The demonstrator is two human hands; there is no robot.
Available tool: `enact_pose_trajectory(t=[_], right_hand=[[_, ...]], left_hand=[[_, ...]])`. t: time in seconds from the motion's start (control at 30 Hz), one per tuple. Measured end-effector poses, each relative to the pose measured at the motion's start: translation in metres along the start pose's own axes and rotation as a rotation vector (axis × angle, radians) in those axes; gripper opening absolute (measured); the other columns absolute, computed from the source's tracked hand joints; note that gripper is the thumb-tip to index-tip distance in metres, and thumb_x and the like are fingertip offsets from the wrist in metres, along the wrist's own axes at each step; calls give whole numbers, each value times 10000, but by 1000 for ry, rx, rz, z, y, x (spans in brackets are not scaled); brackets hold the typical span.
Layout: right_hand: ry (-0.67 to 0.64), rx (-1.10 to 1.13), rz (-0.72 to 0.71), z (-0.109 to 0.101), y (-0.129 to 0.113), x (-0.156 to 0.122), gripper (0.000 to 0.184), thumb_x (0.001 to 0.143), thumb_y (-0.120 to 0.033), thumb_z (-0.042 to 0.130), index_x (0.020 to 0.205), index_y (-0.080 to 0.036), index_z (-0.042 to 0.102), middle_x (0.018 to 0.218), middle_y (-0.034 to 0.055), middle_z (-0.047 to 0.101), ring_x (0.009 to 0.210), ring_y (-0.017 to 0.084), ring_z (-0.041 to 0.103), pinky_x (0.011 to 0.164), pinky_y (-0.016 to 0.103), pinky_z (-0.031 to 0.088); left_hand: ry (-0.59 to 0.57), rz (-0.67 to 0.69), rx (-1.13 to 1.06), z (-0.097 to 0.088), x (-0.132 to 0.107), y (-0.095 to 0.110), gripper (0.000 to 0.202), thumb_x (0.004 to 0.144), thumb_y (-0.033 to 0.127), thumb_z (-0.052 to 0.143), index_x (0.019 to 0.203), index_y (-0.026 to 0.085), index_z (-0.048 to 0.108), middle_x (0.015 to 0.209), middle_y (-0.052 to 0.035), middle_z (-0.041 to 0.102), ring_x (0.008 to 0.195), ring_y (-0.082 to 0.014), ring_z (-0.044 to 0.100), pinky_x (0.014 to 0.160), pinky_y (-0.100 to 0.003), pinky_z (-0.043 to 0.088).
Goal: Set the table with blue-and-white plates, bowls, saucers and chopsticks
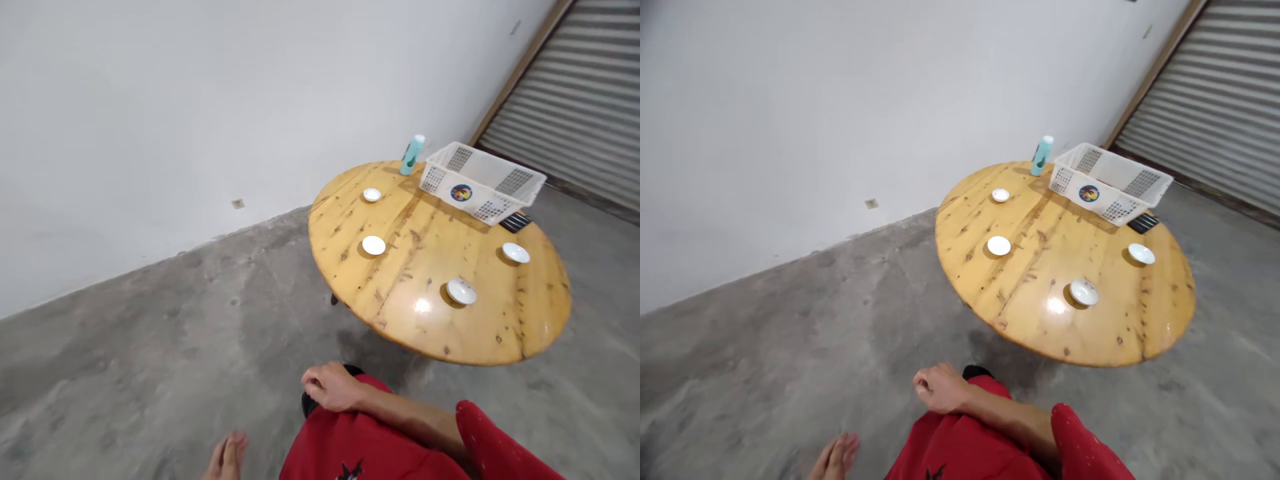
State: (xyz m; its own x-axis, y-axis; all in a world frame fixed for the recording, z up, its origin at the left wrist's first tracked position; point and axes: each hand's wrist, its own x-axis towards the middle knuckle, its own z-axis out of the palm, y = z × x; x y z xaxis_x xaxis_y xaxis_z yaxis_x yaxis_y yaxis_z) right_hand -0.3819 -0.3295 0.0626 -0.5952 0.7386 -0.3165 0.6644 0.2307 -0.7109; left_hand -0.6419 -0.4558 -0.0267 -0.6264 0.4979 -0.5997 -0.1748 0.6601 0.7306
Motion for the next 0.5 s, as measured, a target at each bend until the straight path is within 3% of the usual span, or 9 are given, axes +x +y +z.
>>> enact_pose_trajectory(t=[0.1,0.2,0.3,0.4,0.5], right_hand=[[142,34,76,-1,-12,12,333,904,-233,492,1134,-186,729,914,50,777,804,189,703,712,254,426],[231,64,147,-4,-14,21,328,889,-226,497,1113,-187,734,847,41,764,744,179,683,676,248,412],[270,91,217,-6,-6,31,314,878,-241,510,1088,-191,737,796,30,753,697,172,665,644,242,400],[302,113,248,-13,7,53,294,867,-240,521,1057,-190,740,785,28,752,687,169,662,641,238,399],[316,156,228,-34,16,88,282,873,-237,520,1039,-186,741,794,34,756,688,165,668,637,230,408]], left_hand=[[-84,165,90,0,53,70,515,604,600,654,912,188,642,913,-120,763,1018,-353,715,957,-501,556],[-186,269,143,31,84,116,580,599,648,646,927,169,653,916,-131,754,966,-342,722,899,-500,573],[-324,320,161,81,90,136,657,587,709,654,941,156,663,898,-136,751,911,-328,730,834,-471,586],[-489,359,178,129,81,147,672,612,744,653,919,146,678,892,-153,751,878,-311,736,780,-423,592],[-613,406,220,159,75,169,671,641,759,641,914,148,689,869,-144,752,833,-291,740,752,-391,594]])
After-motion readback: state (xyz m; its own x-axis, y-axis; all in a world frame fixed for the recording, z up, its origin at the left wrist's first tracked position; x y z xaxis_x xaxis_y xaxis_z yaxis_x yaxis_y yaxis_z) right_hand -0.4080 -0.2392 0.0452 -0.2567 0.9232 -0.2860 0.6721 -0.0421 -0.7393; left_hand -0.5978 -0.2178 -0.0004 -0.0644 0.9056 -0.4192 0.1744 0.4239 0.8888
